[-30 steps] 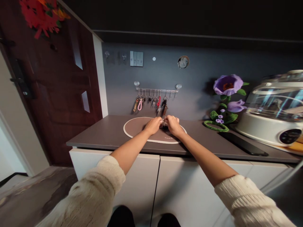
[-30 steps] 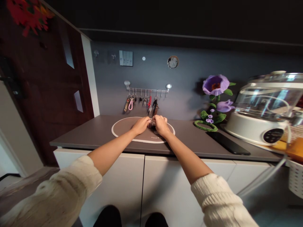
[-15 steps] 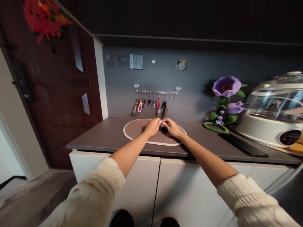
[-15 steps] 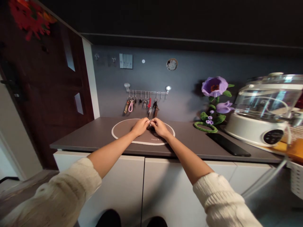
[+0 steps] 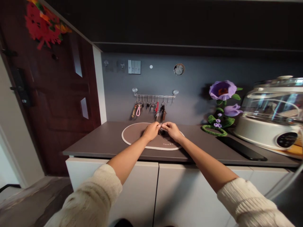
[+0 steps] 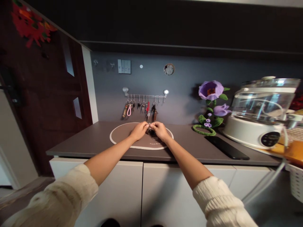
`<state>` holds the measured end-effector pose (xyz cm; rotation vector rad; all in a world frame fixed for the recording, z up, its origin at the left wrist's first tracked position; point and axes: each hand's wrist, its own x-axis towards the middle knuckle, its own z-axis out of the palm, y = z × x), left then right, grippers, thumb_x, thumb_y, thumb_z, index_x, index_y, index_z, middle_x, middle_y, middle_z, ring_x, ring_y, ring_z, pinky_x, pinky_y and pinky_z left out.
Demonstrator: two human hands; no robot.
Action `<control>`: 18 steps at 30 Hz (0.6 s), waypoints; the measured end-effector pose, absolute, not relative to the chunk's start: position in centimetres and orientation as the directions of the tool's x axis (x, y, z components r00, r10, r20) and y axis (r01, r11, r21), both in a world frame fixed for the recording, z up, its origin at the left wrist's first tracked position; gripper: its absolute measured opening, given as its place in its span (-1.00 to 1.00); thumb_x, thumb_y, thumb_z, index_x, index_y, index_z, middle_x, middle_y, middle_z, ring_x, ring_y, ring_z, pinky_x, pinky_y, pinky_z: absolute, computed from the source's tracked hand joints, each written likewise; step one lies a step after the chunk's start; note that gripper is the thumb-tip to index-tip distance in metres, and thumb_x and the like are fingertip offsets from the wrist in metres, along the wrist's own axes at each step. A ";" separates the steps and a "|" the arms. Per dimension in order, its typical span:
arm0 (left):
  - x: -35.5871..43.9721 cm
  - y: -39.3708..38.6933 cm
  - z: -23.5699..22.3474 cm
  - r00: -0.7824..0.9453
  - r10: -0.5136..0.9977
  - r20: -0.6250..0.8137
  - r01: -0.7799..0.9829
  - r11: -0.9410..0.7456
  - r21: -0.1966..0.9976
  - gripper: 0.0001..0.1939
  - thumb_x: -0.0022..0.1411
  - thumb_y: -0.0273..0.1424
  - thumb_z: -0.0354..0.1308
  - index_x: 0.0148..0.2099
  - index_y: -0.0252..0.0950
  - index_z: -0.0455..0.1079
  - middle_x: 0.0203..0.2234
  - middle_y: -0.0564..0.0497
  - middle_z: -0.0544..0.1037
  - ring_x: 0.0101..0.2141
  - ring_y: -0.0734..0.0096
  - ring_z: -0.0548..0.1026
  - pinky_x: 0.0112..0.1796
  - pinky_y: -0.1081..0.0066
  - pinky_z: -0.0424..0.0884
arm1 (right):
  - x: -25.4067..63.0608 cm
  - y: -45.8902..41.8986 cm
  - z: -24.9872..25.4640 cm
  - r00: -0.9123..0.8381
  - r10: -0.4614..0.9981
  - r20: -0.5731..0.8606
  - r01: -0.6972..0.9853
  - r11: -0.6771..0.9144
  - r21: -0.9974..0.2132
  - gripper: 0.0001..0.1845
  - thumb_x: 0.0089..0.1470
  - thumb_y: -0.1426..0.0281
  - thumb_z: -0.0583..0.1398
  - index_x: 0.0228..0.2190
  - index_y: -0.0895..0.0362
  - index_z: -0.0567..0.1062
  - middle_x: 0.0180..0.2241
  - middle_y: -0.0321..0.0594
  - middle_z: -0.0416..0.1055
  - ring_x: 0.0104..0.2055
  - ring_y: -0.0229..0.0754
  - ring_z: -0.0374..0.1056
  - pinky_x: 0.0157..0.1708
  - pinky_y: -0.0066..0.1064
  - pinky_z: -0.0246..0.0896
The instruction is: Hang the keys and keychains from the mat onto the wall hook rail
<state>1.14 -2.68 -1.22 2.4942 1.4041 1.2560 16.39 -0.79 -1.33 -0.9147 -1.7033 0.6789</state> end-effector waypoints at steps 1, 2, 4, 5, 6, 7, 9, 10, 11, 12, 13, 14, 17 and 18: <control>1.2 -2.7 -1.2 0.273 0.726 0.631 0.711 -0.594 0.376 -0.72 0.26 -0.31 -0.20 -0.28 -0.27 0.31 -0.35 -0.02 0.48 -0.31 0.40 0.39 -0.27 0.42 0.26 | 16.4 -0.8 -1.2 -0.162 0.830 0.533 0.247 0.557 -0.793 -0.65 -0.17 0.12 0.19 -0.52 0.19 0.42 -0.54 -0.29 0.34 -0.48 -0.31 0.19 -0.41 -0.46 0.10; 1.2 -2.7 -1.2 0.267 0.733 0.625 0.717 -0.585 0.380 -0.71 0.27 -0.30 -0.21 -0.27 -0.27 0.31 -0.35 -0.02 0.48 -0.31 0.40 0.40 -0.26 0.42 0.26 | 16.5 -0.9 -1.0 -0.151 0.825 0.544 0.247 0.564 -0.788 -0.64 -0.17 0.12 0.19 -0.52 0.19 0.41 -0.54 -0.29 0.34 -0.47 -0.31 0.19 -0.41 -0.46 0.10; 1.2 -2.8 -1.2 0.251 0.749 0.614 0.736 -0.559 0.382 -0.69 0.27 -0.30 -0.23 -0.28 -0.27 0.31 -0.35 -0.03 0.48 -0.30 0.39 0.40 -0.26 0.41 0.26 | 16.6 -1.0 -0.7 -0.120 0.824 0.553 0.234 0.565 -0.791 -0.62 -0.19 0.09 0.19 -0.54 0.19 0.40 -0.55 -0.29 0.33 -0.48 -0.31 0.18 -0.42 -0.47 0.10; 1.2 -2.8 -1.1 0.242 0.753 0.611 0.748 -0.546 0.377 -0.69 0.28 -0.30 -0.24 -0.28 -0.28 0.31 -0.35 -0.04 0.48 -0.30 0.38 0.40 -0.26 0.40 0.26 | 16.7 -1.0 -0.5 -0.103 0.829 0.550 0.218 0.558 -0.801 -0.60 -0.21 0.08 0.20 -0.54 0.19 0.39 -0.56 -0.30 0.31 -0.49 -0.32 0.16 -0.43 -0.48 0.09; 1.2 -2.8 -1.1 0.236 0.756 0.611 0.760 -0.535 0.368 -0.68 0.28 -0.30 -0.24 -0.29 -0.28 0.30 -0.35 -0.05 0.48 -0.30 0.38 0.40 -0.26 0.40 0.26 | 16.8 -1.1 -0.3 -0.089 0.836 0.541 0.195 0.547 -0.814 -0.59 -0.22 0.06 0.20 -0.55 0.19 0.38 -0.58 -0.32 0.29 -0.50 -0.33 0.15 -0.45 -0.49 0.08; 1.2 -2.8 -1.1 0.234 0.757 0.610 0.772 -0.526 0.357 -0.68 0.28 -0.30 -0.25 -0.30 -0.28 0.30 -0.35 -0.05 0.48 -0.29 0.37 0.40 -0.26 0.39 0.26 | 16.9 -1.1 -0.2 -0.078 0.845 0.529 0.165 0.534 -0.829 -0.58 -0.24 0.05 0.21 -0.56 0.19 0.36 -0.60 -0.33 0.27 -0.52 -0.35 0.13 -0.46 -0.50 0.08; 1.2 -2.7 -1.2 0.236 0.757 0.609 0.791 -0.514 0.332 -0.69 0.28 -0.32 -0.24 -0.31 -0.29 0.30 -0.36 -0.07 0.47 -0.29 0.36 0.40 -0.27 0.39 0.25 | 17.1 -1.1 0.0 -0.072 0.864 0.498 0.085 0.503 -0.860 -0.57 -0.26 0.05 0.22 -0.56 0.18 0.34 -0.61 -0.34 0.25 -0.53 -0.36 0.13 -0.48 -0.51 0.08; 1.2 -2.7 -1.2 0.236 0.758 0.607 0.799 -0.507 0.323 -0.69 0.28 -0.32 -0.24 -0.31 -0.29 0.30 -0.35 -0.07 0.47 -0.29 0.35 0.40 -0.27 0.39 0.25 | 17.2 -1.1 0.1 -0.071 0.874 0.481 0.042 0.484 -0.874 -0.56 -0.27 0.05 0.23 -0.56 0.18 0.33 -0.60 -0.34 0.25 -0.53 -0.36 0.14 -0.49 -0.51 0.09; 1.2 -2.7 -1.2 0.233 0.761 0.605 0.806 -0.499 0.317 -0.70 0.28 -0.33 -0.24 -0.31 -0.29 0.29 -0.35 -0.08 0.47 -0.29 0.35 0.41 -0.27 0.39 0.25 | 17.3 -1.1 0.2 -0.072 0.883 0.463 0.006 0.465 -0.885 -0.56 -0.28 0.05 0.24 -0.55 0.18 0.33 -0.60 -0.34 0.26 -0.54 -0.37 0.15 -0.49 -0.51 0.10; 1.2 -2.7 -1.2 0.227 0.766 0.601 0.814 -0.488 0.315 -0.70 0.28 -0.33 -0.24 -0.31 -0.29 0.29 -0.35 -0.08 0.47 -0.29 0.34 0.41 -0.27 0.39 0.25 | 17.4 -1.1 0.2 -0.068 0.891 0.449 -0.018 0.449 -0.893 -0.56 -0.29 0.05 0.24 -0.55 0.19 0.33 -0.60 -0.34 0.26 -0.54 -0.37 0.16 -0.49 -0.50 0.11; 1.2 -2.6 -1.2 0.219 0.772 0.597 0.820 -0.477 0.316 -0.70 0.28 -0.33 -0.24 -0.30 -0.29 0.29 -0.35 -0.09 0.47 -0.29 0.34 0.41 -0.28 0.38 0.25 | 17.4 -1.2 0.4 -0.058 0.896 0.440 -0.031 0.439 -0.898 -0.55 -0.29 0.05 0.25 -0.54 0.19 0.34 -0.60 -0.33 0.27 -0.54 -0.36 0.16 -0.49 -0.50 0.12; 1.2 -2.6 -1.2 0.212 0.777 0.592 0.825 -0.467 0.318 -0.70 0.28 -0.32 -0.24 -0.30 -0.29 0.29 -0.35 -0.09 0.47 -0.28 0.34 0.41 -0.27 0.38 0.25 | 17.5 -1.2 0.5 -0.048 0.900 0.434 -0.035 0.432 -0.901 -0.55 -0.30 0.05 0.25 -0.54 0.19 0.34 -0.59 -0.32 0.27 -0.55 -0.36 0.17 -0.49 -0.49 0.13; 1.1 -2.6 -1.3 0.212 0.791 0.574 0.832 -0.454 0.319 -0.70 0.28 -0.32 -0.23 -0.29 -0.30 0.30 -0.34 -0.09 0.47 -0.27 0.34 0.41 -0.26 0.39 0.25 | 17.7 -1.3 1.1 -0.026 0.908 0.417 -0.040 0.416 -0.908 -0.54 -0.32 0.04 0.27 -0.56 0.18 0.34 -0.59 -0.28 0.30 -0.55 -0.34 0.21 -0.48 -0.46 0.17; 1.1 -2.6 -1.3 0.215 0.795 0.567 0.832 -0.453 0.320 -0.70 0.28 -0.32 -0.23 -0.28 -0.30 0.31 -0.33 -0.09 0.47 -0.27 0.34 0.41 -0.25 0.39 0.25 | 17.9 -1.2 1.4 -0.023 0.913 0.408 -0.044 0.407 -0.913 -0.53 -0.33 0.04 0.27 -0.56 0.18 0.34 -0.59 -0.27 0.31 -0.54 -0.32 0.23 -0.47 -0.45 0.18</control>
